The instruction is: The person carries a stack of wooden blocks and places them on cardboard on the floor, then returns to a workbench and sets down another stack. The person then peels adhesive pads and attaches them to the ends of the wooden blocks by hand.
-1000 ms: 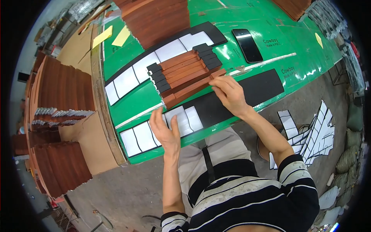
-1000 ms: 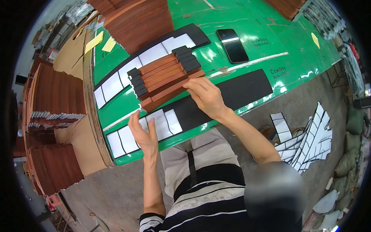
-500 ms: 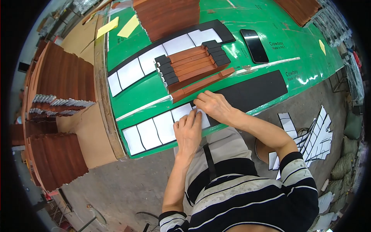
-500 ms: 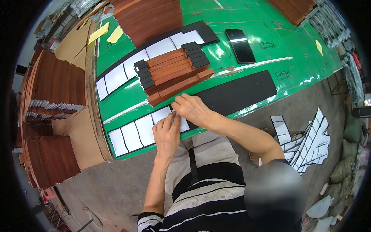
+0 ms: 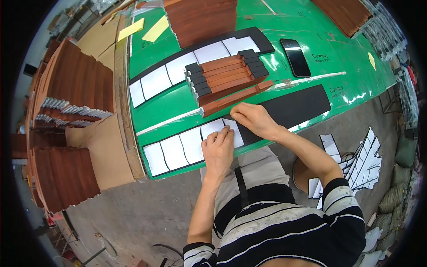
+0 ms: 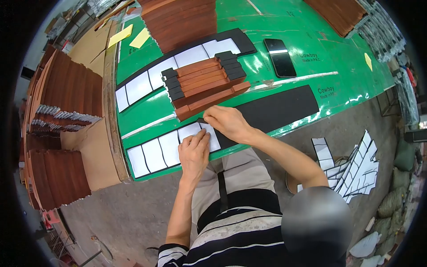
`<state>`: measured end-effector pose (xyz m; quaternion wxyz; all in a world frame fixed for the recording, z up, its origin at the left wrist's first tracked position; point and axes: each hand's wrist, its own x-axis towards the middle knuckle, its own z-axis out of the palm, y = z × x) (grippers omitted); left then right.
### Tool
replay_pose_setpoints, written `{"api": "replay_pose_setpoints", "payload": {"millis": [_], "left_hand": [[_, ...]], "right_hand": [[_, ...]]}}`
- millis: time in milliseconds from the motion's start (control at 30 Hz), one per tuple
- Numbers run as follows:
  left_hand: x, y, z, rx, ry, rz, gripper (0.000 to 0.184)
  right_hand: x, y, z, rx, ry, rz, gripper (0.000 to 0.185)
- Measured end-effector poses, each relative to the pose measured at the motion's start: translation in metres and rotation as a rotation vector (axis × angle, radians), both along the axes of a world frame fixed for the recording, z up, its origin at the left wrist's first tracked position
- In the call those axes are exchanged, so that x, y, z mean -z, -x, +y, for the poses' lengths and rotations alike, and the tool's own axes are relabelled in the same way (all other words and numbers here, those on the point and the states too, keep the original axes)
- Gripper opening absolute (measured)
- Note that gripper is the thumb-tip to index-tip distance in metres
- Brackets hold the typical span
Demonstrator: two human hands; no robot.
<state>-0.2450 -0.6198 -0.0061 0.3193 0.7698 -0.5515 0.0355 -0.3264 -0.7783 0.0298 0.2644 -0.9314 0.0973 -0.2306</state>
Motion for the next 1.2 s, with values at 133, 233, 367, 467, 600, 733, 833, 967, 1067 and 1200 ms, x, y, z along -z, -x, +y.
{"api": "replay_pose_setpoints", "payload": {"millis": [133,233,367,467,600,733,833,967,1067,1200], "left_hand": [[-0.003,-0.007,0.003,0.07,0.129,0.301,0.028],[-0.037,-0.005,0.004,-0.053,0.252,0.551,0.028],[-0.062,-0.008,0.002,-0.121,0.34,0.649,0.024],[-0.059,-0.012,0.005,-0.094,0.335,0.616,0.025],[-0.055,-0.014,0.011,-0.043,0.31,0.633,0.023],[-0.048,-0.021,0.015,0.018,0.302,0.535,0.03],[-0.052,-0.034,0.009,-0.14,0.29,0.499,0.04],[-0.036,-0.057,-0.009,-0.218,0.299,0.518,0.048],[-0.027,-0.065,-0.018,-0.179,0.297,0.467,0.038],[-0.024,-0.069,-0.023,-0.145,0.328,0.509,0.029]], "right_hand": [[-0.019,0.012,0.003,0.026,-1.074,0.16,0.016],[-0.021,0.012,0.009,-0.035,-1.261,-0.045,0.018],[-0.037,0.009,0.018,-0.011,-0.787,0.019,0.021],[-0.041,0.011,0.02,-0.054,-0.605,0.016,0.024],[-0.043,0.012,0.021,-0.136,-0.648,0.076,0.024],[-0.044,0.007,0.018,-0.177,-0.51,0.049,0.022],[-0.044,-0.007,0.009,-0.142,-0.475,-0.022,0.022],[-0.04,-0.03,-0.002,-0.003,-0.414,-0.072,0.022],[-0.029,-0.041,-0.005,0.029,-0.308,-0.102,0.021],[-0.026,-0.048,-0.003,0.051,-0.325,-0.107,0.02]]}}
